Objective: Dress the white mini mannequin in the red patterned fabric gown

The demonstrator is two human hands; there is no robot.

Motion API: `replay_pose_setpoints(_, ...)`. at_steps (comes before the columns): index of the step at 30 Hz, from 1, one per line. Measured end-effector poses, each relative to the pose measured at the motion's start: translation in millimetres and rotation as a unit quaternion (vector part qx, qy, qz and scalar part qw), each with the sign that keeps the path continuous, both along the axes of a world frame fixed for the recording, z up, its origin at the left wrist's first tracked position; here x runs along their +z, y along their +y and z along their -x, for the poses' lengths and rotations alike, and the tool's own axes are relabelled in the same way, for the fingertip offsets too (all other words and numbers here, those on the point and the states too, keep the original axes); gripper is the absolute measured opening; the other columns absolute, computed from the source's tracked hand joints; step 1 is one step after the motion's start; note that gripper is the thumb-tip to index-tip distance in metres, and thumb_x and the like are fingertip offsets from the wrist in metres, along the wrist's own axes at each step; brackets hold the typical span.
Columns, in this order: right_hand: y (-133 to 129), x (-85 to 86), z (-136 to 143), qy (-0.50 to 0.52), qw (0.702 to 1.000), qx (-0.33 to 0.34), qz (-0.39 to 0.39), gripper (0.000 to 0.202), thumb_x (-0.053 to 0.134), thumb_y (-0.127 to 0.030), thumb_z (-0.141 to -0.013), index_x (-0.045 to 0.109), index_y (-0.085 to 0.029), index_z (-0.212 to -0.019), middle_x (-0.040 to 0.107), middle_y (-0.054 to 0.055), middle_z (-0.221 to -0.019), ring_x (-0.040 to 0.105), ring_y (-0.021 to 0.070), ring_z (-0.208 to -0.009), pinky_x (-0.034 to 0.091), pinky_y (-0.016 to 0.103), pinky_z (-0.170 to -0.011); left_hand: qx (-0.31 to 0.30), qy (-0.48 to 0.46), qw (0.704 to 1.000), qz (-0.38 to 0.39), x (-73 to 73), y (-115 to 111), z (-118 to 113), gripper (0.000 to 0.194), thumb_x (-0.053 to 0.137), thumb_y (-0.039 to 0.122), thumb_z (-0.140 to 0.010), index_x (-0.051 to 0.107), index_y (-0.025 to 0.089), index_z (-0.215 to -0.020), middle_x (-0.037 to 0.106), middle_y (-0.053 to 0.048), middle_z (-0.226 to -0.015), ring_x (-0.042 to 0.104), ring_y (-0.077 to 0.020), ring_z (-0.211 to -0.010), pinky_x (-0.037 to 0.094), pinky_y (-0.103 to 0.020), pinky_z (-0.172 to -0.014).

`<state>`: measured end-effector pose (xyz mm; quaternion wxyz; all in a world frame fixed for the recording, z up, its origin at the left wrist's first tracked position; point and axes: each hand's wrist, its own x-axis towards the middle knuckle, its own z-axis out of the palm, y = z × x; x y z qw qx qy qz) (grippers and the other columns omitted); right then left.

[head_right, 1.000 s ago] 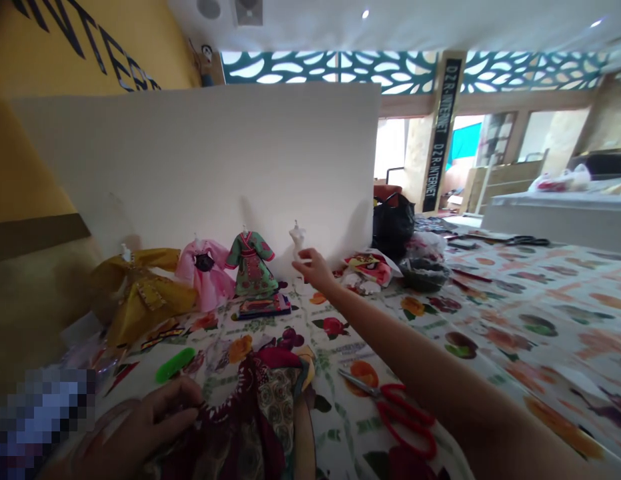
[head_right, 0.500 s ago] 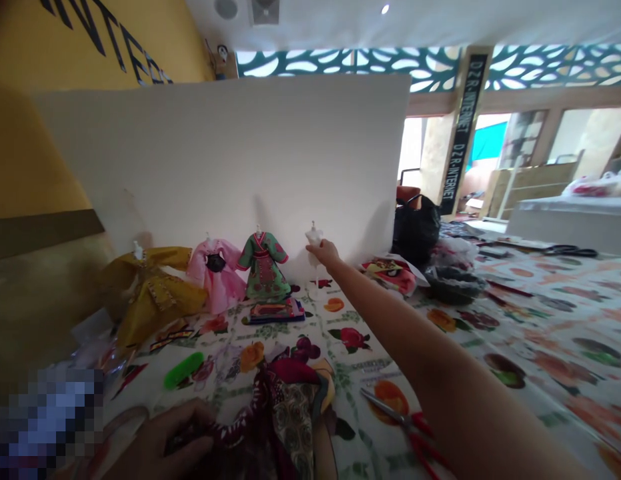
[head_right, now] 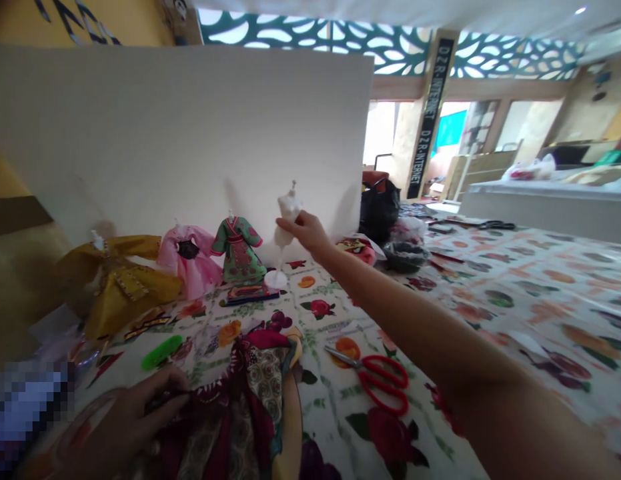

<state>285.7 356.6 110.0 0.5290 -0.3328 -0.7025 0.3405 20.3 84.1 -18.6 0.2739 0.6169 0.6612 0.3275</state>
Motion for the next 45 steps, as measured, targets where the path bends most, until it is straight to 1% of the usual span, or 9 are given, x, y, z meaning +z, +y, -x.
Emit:
replay_pose_setpoints(2, -32.8, -3.1, 4.5, 0.008, 0.999, 0.048, 0.007, 0.035, 0.071, -0.047, -0.074, 0.064, -0.015, -0.087, 0.063, 0.005, -0.082, 0.056, 0.0163, -0.075, 0.045, 0.031, -0.067, -0.002, 0.006, 1.0, -0.025, 4.6, -0.1, -6.8, 0.016, 0.065, 0.04, -0.081, 0.066, 0.025, -0.081, 0.066, 0.0, -0.078, 0.06, -0.0204, -0.077, 0.046, -0.026, -0.07)
replay_pose_setpoints(4, -62.1, -9.6, 13.9, 0.044, 0.986, 0.157, 0.025, 0.036, 0.074, -0.046, -0.073, 0.064, -0.016, -0.089, 0.063, 0.005, -0.084, 0.056, 0.0159, -0.075, 0.045, 0.031, -0.067, -0.01, 0.02, 0.999, -0.047, 12.0, 0.0, -14.4, 0.016, 0.066, 0.042, -0.081, 0.068, 0.027, -0.085, 0.07, 0.0, -0.084, 0.064, -0.0216, -0.082, 0.049, -0.026, -0.074)
replay_pose_setpoints(6, -86.5, -16.9, 26.7, 0.056, 0.976, 0.209, 0.023, 0.036, 0.074, -0.047, -0.073, 0.065, -0.017, -0.091, 0.063, 0.004, -0.083, 0.055, 0.0155, -0.074, 0.045, 0.031, -0.068, -0.021, 0.038, 0.997, -0.068, 24.1, 0.0, -22.7, 0.019, 0.064, 0.044, -0.082, 0.07, 0.028, -0.091, 0.072, -0.001, -0.09, 0.067, -0.0222, -0.085, 0.052, -0.027, -0.075)
replay_pose_setpoints(13, -140.9, -28.8, 63.6, 0.035, 0.963, 0.267, -0.006, 0.036, 0.073, -0.049, -0.074, 0.058, -0.017, -0.079, 0.054, -0.002, -0.073, 0.047, 0.0115, -0.068, 0.038, 0.026, -0.063, -0.017, 0.108, 0.972, -0.208, 88.2, 1.5, -55.9, 0.019, 0.062, 0.038, -0.085, 0.069, 0.026, -0.097, 0.075, -0.001, -0.098, 0.07, -0.0213, -0.092, 0.054, -0.029, -0.08)
replay_pose_setpoints(16, -148.0, -29.2, 68.0, 0.05, 0.958, 0.28, -0.032, 0.034, 0.072, -0.047, -0.076, 0.057, -0.016, -0.076, 0.053, -0.002, -0.072, 0.046, 0.0114, -0.068, 0.036, 0.026, -0.061, -0.002, 0.115, 0.964, -0.24, 102.5, 5.9, -63.2, 0.015, 0.065, 0.033, -0.083, 0.068, 0.023, -0.093, 0.074, -0.002, -0.093, 0.069, -0.0188, -0.084, 0.054, -0.029, -0.079)
replay_pose_setpoints(26, -142.2, -43.1, 60.1, 0.035, 0.954, 0.298, 0.0, 0.037, 0.07, -0.05, -0.076, 0.058, -0.015, -0.081, 0.051, -0.002, -0.073, 0.044, 0.0113, -0.068, 0.035, 0.026, -0.061, 0.109, 0.064, 0.947, -0.296, 90.9, 8.9, -65.4, 0.018, 0.071, 0.03, -0.078, 0.062, 0.02, -0.091, 0.067, 0.002, -0.086, 0.064, -0.0116, -0.066, 0.048, -0.02, -0.058)
replay_pose_setpoints(34, -141.9, -54.0, 62.4, 0.059, 0.935, 0.349, 0.007, 0.038, 0.071, -0.048, -0.078, 0.065, -0.013, -0.092, 0.063, 0.003, -0.086, 0.053, 0.0147, -0.079, 0.041, 0.026, -0.07, 0.101, 0.026, 0.949, -0.299, 93.4, 20.1, -65.2, 0.028, 0.073, 0.032, -0.076, 0.06, 0.019, -0.097, 0.065, 0.0, -0.088, 0.064, -0.0121, -0.07, 0.052, -0.022, -0.065)
replay_pose_setpoints(40, -146.8, -56.6, 57.0, 0.013, 0.952, 0.306, 0.019, 0.037, 0.071, -0.049, -0.079, 0.066, -0.013, -0.088, 0.063, 0.001, -0.082, 0.057, 0.016, -0.078, 0.043, 0.025, -0.069, 0.105, -0.019, 0.978, -0.179, 81.0, 24.3, -51.4, 0.052, 0.075, 0.054, -0.071, 0.061, 0.019, -0.107, 0.069, -0.004, -0.089, 0.067, -0.018, -0.07, 0.054, -0.026, -0.061)
replay_pose_setpoints(45, -148.8, -60.0, 55.0, 0.034, 0.941, 0.333, 0.047, 0.038, 0.075, -0.044, -0.078, 0.063, -0.016, -0.1, 0.064, 0.001, -0.089, 0.059, 0.0169, -0.085, 0.047, 0.026, -0.076, 0.089, 0.011, 0.973, -0.213, 74.7, 28.8, -50.2, 0.055, 0.071, 0.059, -0.072, 0.063, 0.022, -0.112, 0.072, -0.005, -0.098, 0.07, -0.0198, -0.074, 0.056, -0.028, -0.064)
